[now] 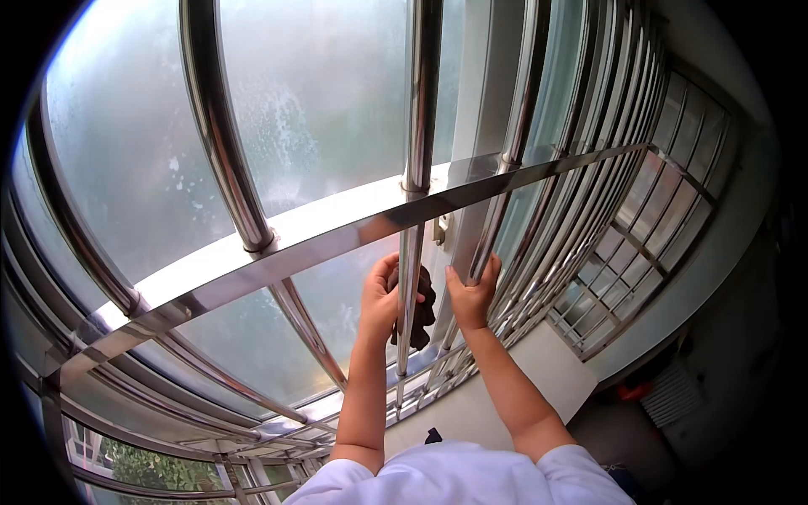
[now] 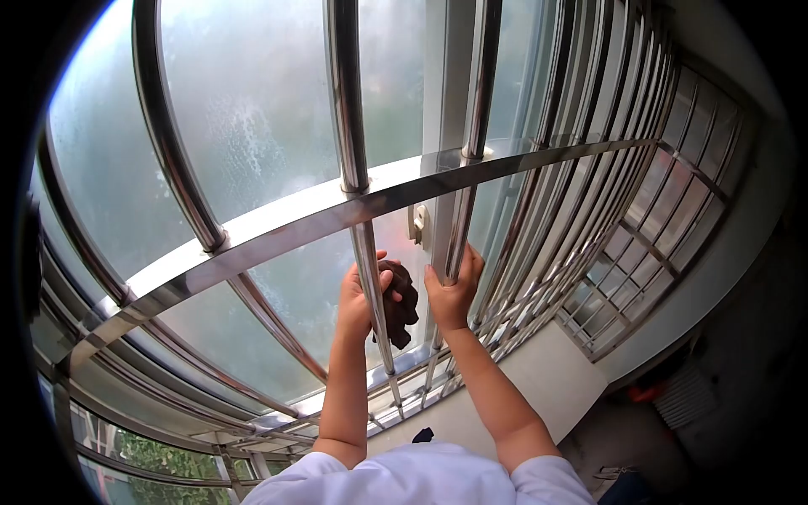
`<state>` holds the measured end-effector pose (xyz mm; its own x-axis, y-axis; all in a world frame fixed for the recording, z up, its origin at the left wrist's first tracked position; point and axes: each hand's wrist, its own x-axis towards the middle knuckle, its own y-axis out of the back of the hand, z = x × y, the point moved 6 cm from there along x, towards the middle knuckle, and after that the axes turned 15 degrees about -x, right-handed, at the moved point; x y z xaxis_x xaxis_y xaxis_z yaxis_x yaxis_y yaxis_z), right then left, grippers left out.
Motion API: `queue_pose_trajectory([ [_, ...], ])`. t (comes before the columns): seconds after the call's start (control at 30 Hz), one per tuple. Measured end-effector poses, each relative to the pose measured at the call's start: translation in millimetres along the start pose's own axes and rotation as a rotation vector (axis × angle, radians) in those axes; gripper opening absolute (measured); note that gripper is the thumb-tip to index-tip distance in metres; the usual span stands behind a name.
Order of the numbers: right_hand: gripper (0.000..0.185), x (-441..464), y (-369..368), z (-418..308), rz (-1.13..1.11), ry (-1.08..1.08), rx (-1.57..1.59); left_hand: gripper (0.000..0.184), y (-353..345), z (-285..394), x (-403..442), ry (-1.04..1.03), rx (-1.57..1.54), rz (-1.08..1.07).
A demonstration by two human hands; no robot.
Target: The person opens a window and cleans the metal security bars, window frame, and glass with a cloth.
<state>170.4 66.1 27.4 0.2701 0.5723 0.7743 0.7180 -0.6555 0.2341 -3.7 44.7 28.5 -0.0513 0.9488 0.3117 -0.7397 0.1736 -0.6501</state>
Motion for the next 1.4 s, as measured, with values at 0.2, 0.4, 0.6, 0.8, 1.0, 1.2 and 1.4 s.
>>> queue_pose_trajectory([
  [0.2, 0.059, -1.3, -5.4, 8.8, -0.1, -0.125, 0.126, 0.041, 5.4, -4.1, -24.2, 0.077, 0.016, -0.004],
  [0.4, 0.053, 9.7, 8.8, -9.0, -0.136, 0.001, -0.11, 0.043, 5.5, -9.0, -18.8, 0.084, 0.055, -0.051],
  [0.6, 0.051, 10.9, 11.1, -12.2, -0.111, -0.029, -0.099, 0.046, 2.2, -11.4, -8.3, 0.104, 0.14, -0.129],
  [0.8, 0.052, 11.3, 11.1, -15.4, -0.095, 0.002, -0.101, 0.049, -4.9, -23.9, 1.0, 0.183, 0.276, -0.23],
  [1.0, 0.057, 10.4, 11.5, -14.6, -0.091, 0.02, -0.077, 0.049, -2.3, -35.7, -0.1, 0.316, 0.227, -0.301],
  [1.2, 0.064, 8.8, 7.1, -9.5, -0.09, -0.01, -0.048, 0.044, -26.3, 10.5, 2.5, -0.182, 0.005, -0.235],
  [1.4, 0.074, 5.7, 5.9, -6.0, -0.036, -0.065, -0.006, 0.058, -58.7, 40.8, 25.0, -0.484, 0.534, -0.361],
])
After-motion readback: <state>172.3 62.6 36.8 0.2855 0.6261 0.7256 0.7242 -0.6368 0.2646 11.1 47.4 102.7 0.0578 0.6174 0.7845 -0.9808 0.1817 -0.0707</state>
